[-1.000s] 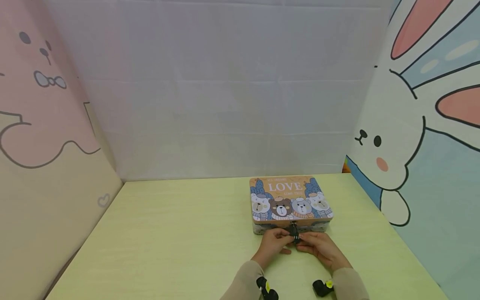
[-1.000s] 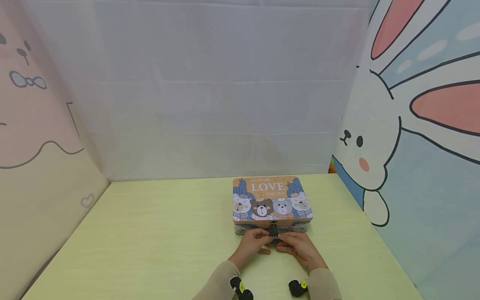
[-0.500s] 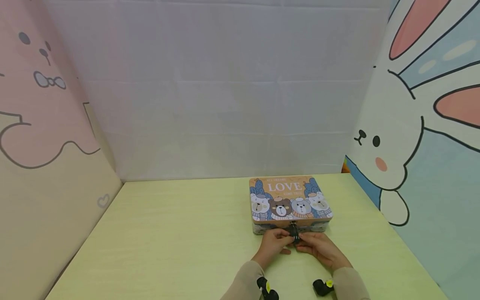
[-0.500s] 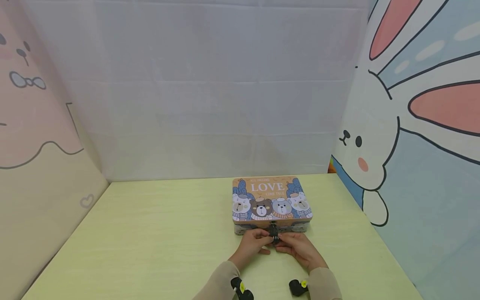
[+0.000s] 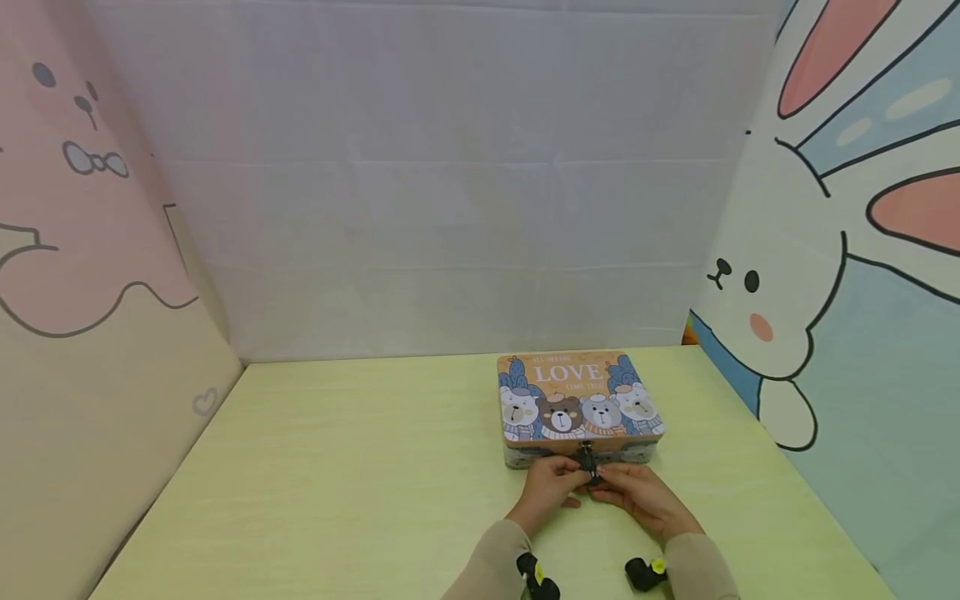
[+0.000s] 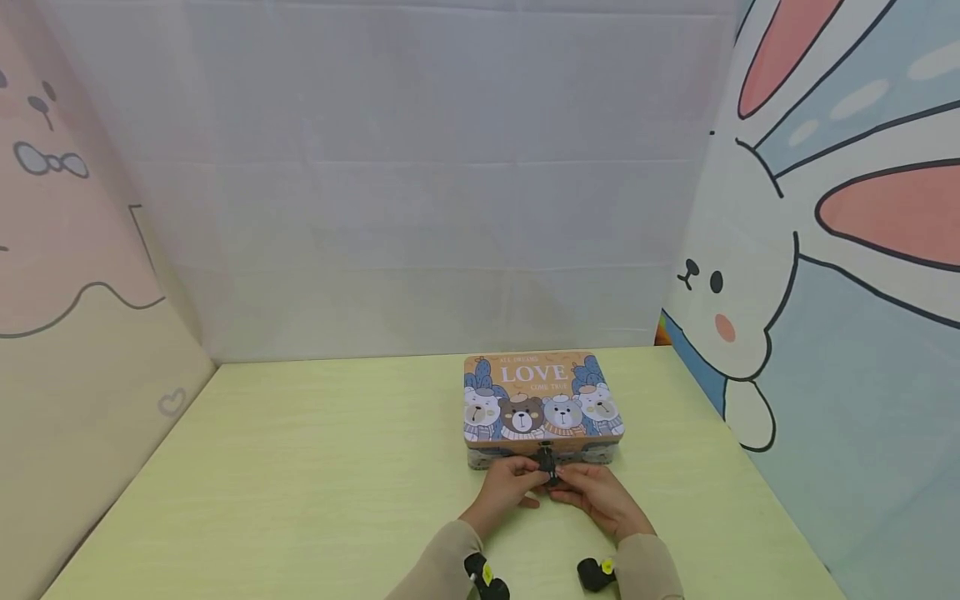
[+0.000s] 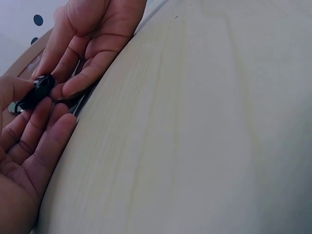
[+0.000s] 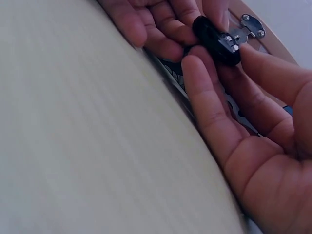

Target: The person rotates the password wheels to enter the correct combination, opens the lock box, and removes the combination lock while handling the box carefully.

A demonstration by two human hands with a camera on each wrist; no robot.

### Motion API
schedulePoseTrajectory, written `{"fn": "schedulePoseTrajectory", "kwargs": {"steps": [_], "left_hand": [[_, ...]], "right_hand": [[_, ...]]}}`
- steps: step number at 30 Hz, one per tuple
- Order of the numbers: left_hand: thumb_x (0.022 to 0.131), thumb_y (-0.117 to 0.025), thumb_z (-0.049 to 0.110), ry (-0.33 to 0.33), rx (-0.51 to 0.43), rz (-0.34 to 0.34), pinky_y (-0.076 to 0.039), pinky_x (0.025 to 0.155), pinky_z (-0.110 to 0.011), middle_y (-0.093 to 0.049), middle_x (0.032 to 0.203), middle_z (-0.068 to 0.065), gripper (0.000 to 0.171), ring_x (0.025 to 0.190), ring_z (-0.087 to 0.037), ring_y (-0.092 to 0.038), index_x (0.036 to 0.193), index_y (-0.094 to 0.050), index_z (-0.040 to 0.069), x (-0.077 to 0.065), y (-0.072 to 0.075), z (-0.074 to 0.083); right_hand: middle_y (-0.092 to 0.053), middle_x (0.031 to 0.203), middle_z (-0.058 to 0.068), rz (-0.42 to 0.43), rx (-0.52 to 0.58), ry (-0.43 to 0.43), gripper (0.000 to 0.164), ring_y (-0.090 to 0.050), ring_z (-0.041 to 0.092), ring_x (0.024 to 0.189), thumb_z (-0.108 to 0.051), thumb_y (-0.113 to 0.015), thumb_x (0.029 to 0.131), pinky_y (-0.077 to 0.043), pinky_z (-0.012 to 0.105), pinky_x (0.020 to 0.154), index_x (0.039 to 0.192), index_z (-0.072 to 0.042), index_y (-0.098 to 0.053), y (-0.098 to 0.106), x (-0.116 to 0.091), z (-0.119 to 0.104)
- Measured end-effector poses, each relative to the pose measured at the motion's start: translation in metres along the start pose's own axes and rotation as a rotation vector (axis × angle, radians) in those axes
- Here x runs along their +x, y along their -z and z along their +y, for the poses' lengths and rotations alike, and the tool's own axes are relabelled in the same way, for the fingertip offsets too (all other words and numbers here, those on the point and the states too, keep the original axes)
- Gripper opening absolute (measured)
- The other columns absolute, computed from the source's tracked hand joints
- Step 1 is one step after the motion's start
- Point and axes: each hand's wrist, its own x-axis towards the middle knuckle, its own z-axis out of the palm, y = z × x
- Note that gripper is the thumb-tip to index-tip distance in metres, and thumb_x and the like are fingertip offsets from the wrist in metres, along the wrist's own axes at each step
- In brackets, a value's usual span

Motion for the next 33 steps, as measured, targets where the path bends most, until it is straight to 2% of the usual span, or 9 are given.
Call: {"fn": "schedulePoseTrajectory", "kwargs": {"steps": [7,18,33], "left_hand": [[0.09,-0.072,0.009,-0.015,0.029,-0.005,-0.059,0.053,-0.028,-0.068,0.074,-0.001,0.013,0.064,-0.01,-0.064,0.088,-0.072,-0.004,-0.0003,-0.0011,0.0009],[0.092,-0.07,0.012,-0.033,0.043,-0.016,-0.057,0.051,-0.025,-0.066,0.07,0.0,0.017,0.058,-0.007,-0.059,0.084,-0.072,-0.003,-0.002,-0.0013,0.0021],[0.095,-0.067,0.016,-0.044,0.067,-0.044,-0.056,0.051,-0.025,-0.067,0.07,0.0,0.022,0.06,-0.008,-0.061,0.082,-0.071,-0.002,0.0011,-0.0013,-0.0031]], "right_hand": [[-0.067,0.107,0.004,0.028,-0.008,0.0,0.021,-0.067,0.013,0.097,-0.009,-0.051,0.105,-0.055,0.028,0.091,0.109,-0.004,-0.071,0.0008,0.0012,0.0013],[-0.067,0.109,0.007,0.025,0.001,0.002,0.021,-0.067,0.015,0.099,-0.008,-0.051,0.105,-0.055,0.03,0.093,0.109,-0.002,-0.071,-0.0001,0.0014,0.0009],[-0.068,0.107,0.007,0.018,0.022,0.0,0.021,-0.068,0.017,0.099,-0.008,-0.051,0.104,-0.055,0.031,0.093,0.109,-0.002,-0.07,-0.0008,0.0007,0.0007]]}}
